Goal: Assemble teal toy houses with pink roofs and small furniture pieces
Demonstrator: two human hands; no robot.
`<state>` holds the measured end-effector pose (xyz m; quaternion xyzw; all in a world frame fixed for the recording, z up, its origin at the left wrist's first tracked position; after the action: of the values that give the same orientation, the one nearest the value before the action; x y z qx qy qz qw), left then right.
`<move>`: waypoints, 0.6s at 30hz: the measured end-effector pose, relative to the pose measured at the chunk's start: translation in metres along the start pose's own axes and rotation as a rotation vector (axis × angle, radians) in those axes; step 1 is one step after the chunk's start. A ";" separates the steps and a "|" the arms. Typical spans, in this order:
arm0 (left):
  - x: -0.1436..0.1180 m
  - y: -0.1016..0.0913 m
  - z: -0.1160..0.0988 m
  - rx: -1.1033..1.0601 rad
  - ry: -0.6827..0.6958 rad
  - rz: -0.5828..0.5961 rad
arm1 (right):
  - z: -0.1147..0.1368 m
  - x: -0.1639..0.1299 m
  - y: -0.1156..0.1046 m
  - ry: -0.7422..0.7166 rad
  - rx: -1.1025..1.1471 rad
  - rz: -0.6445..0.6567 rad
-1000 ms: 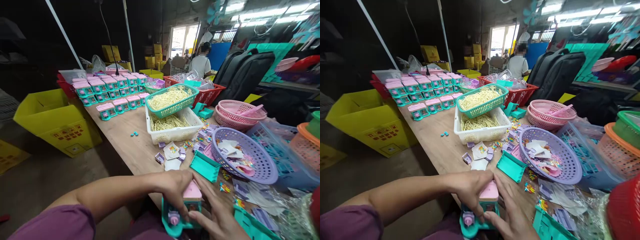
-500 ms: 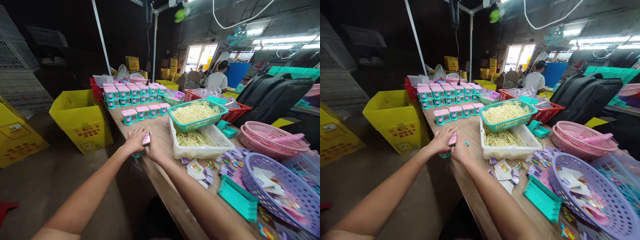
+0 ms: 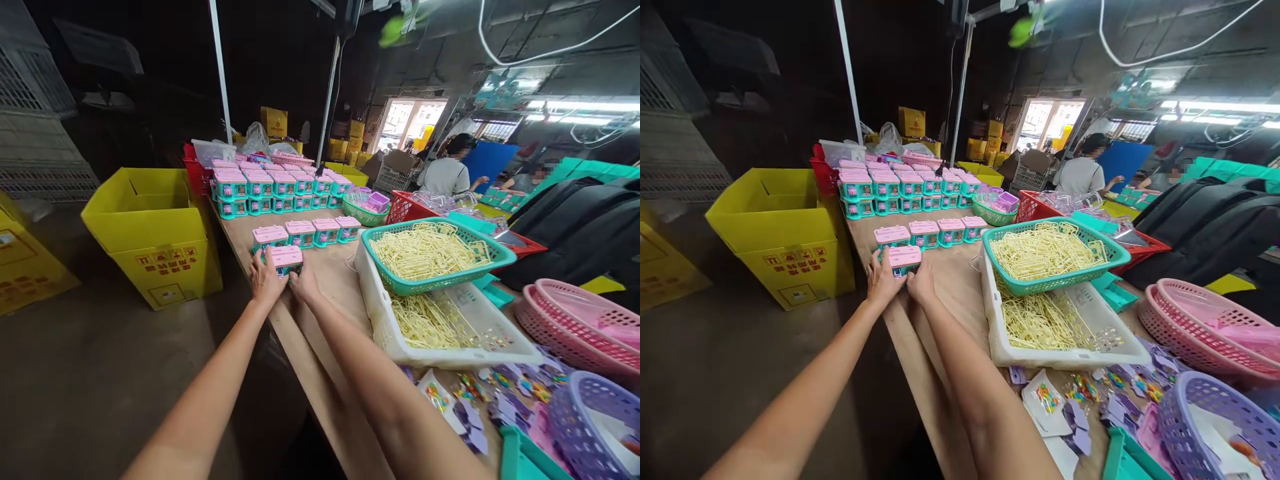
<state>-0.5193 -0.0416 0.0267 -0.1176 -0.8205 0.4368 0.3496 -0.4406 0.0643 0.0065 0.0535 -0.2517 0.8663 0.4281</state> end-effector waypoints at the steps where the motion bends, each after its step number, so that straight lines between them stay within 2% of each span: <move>1: 0.004 0.003 0.006 -0.014 -0.019 -0.011 | -0.001 0.005 0.007 0.009 0.008 -0.003; 3: 0.014 0.007 0.012 -0.042 -0.040 -0.023 | -0.005 0.017 0.018 0.037 0.024 -0.020; 5: 0.021 0.009 0.015 -0.066 -0.051 -0.034 | -0.013 0.030 0.020 0.077 0.042 -0.059; 7: 0.023 0.009 0.016 -0.084 -0.053 -0.049 | -0.025 0.044 0.009 0.129 0.058 -0.130; 13: 0.021 0.013 0.025 -0.180 -0.054 -0.167 | -0.078 0.070 -0.054 0.301 0.039 -0.376; 15: 0.026 0.018 0.032 -0.190 -0.066 -0.167 | -0.089 0.072 -0.060 0.319 0.026 -0.395; 18: 0.034 0.025 0.042 -0.210 -0.085 -0.160 | -0.092 0.070 -0.053 0.316 0.009 -0.385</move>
<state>-0.5753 -0.0366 0.0075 -0.0691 -0.8825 0.3240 0.3338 -0.4322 0.1854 -0.0308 -0.0336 -0.1627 0.7676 0.6191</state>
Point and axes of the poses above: each hand's wrist, its own x-axis towards the middle knuckle, its own y-axis out of the palm, z = x × y, the point moved 7 cm from there along x, towards the middle knuckle, and after that the axes turned 4 degrees about x, right-handed, at the moved point
